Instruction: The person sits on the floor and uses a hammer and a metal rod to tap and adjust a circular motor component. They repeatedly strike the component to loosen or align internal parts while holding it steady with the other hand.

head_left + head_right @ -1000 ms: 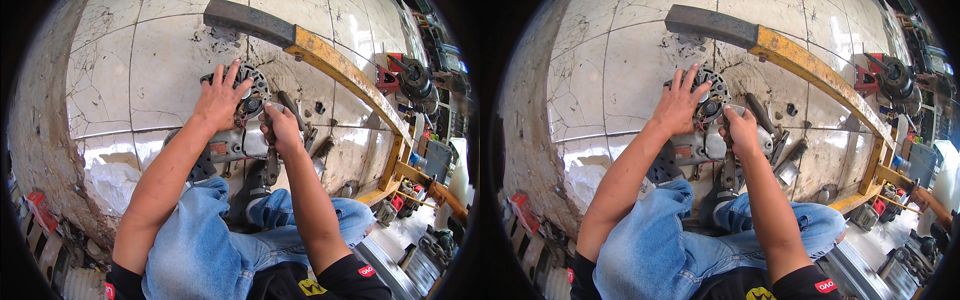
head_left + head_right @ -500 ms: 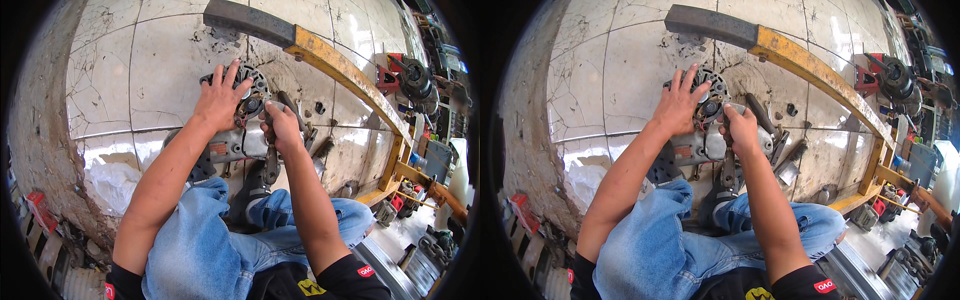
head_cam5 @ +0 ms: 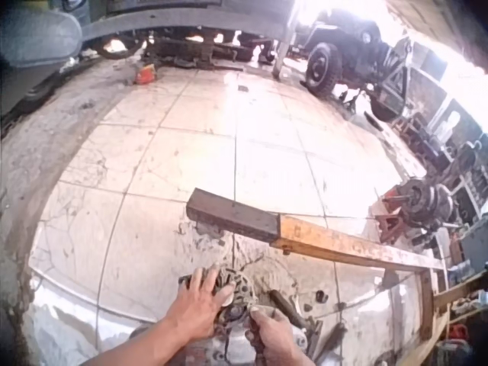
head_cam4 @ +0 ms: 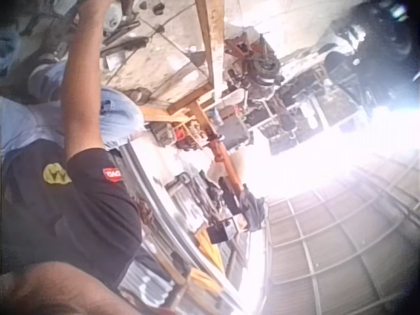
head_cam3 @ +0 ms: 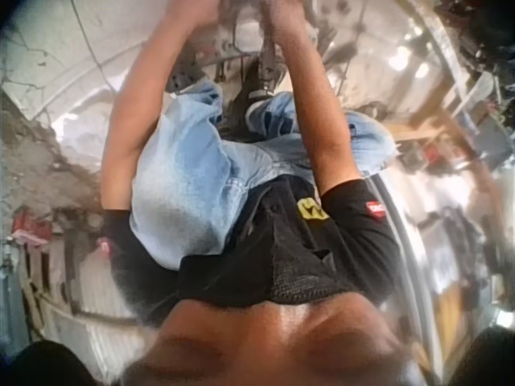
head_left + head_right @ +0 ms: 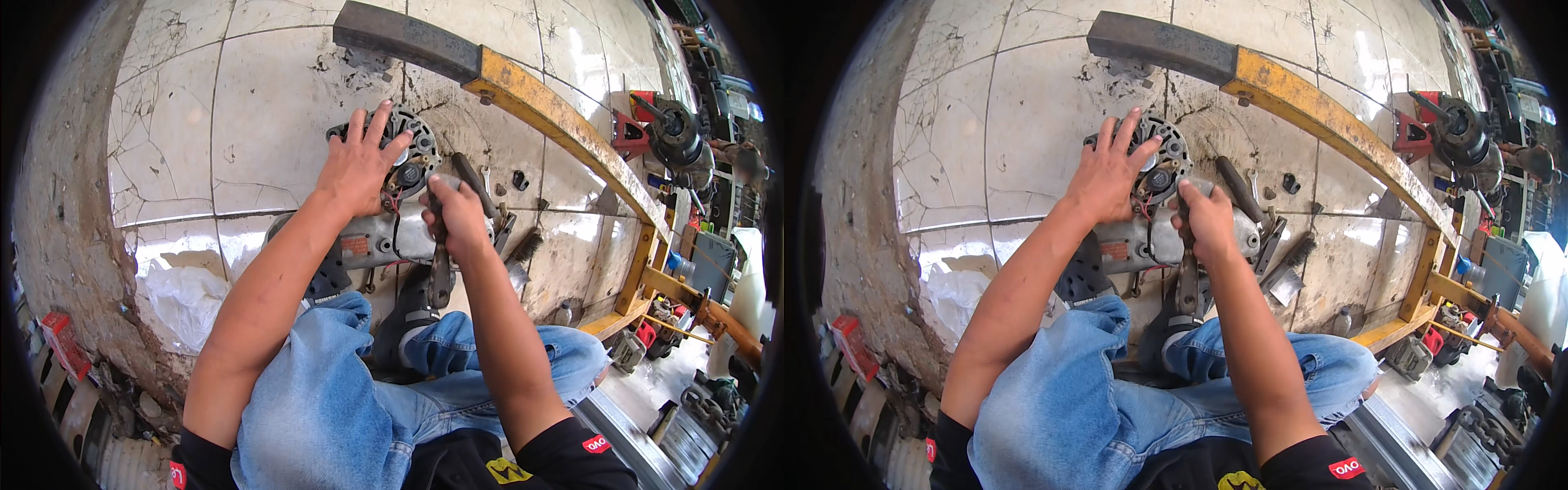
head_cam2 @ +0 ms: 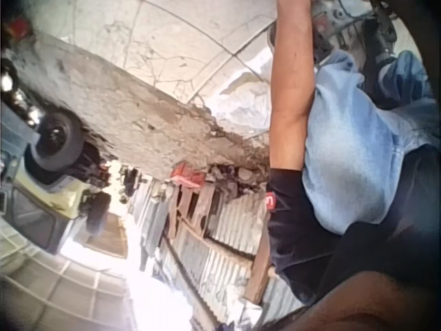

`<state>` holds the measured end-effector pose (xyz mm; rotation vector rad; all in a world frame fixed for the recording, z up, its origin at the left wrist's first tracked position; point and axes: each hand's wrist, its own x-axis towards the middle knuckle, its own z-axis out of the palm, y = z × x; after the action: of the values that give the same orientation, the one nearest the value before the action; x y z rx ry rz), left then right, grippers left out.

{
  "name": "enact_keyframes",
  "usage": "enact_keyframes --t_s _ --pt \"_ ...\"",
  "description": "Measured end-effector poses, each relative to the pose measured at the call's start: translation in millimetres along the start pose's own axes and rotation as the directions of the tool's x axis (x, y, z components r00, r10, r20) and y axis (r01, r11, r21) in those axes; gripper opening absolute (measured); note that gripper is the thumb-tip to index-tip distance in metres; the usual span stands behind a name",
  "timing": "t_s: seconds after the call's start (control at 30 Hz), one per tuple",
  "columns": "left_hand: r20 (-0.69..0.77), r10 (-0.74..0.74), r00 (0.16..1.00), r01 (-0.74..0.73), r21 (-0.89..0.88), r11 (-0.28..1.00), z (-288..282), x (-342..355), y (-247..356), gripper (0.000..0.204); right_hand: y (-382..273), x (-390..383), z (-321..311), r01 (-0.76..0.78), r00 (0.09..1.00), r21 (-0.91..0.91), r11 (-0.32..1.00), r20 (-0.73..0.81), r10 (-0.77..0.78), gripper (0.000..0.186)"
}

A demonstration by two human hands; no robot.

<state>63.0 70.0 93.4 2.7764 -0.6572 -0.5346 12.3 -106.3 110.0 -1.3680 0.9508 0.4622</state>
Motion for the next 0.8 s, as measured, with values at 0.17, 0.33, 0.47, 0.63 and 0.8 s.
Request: enact_keyframes --t_s 0.17,0.33,0.47,0.63,0.8 --pt "0.021 -0.005 1.000 0.006 -0.015 1.000 -2 0 0 0.108 6 -1 1 0.004 1.000 0.014 1.000 0.005 -0.004 0.018" --pt "-0.008 -0.022 1.000 0.021 -0.021 1.000 0 -1 2 0.108 -7 9 3 0.069 0.997 0.038 0.997 -0.026 -0.068 0.019" --pt "0.017 -0.019 1.000 0.019 -0.036 0.999 -2 0 3 0.108 -7 12 -4 0.093 0.992 0.145 0.985 -0.103 -0.079 0.019" --pt "-0.016 -0.023 1.000 0.023 -0.027 0.999 5 0 1 0.106 14 -4 -1 0.011 1.000 0.062 0.998 -0.002 -0.011 0.021" --pt "-0.032 -0.028 0.999 0.027 -0.038 0.999 5 0 2 0.107 -5 16 -1 0.111 0.992 0.151 0.982 -0.075 -0.100 0.019"
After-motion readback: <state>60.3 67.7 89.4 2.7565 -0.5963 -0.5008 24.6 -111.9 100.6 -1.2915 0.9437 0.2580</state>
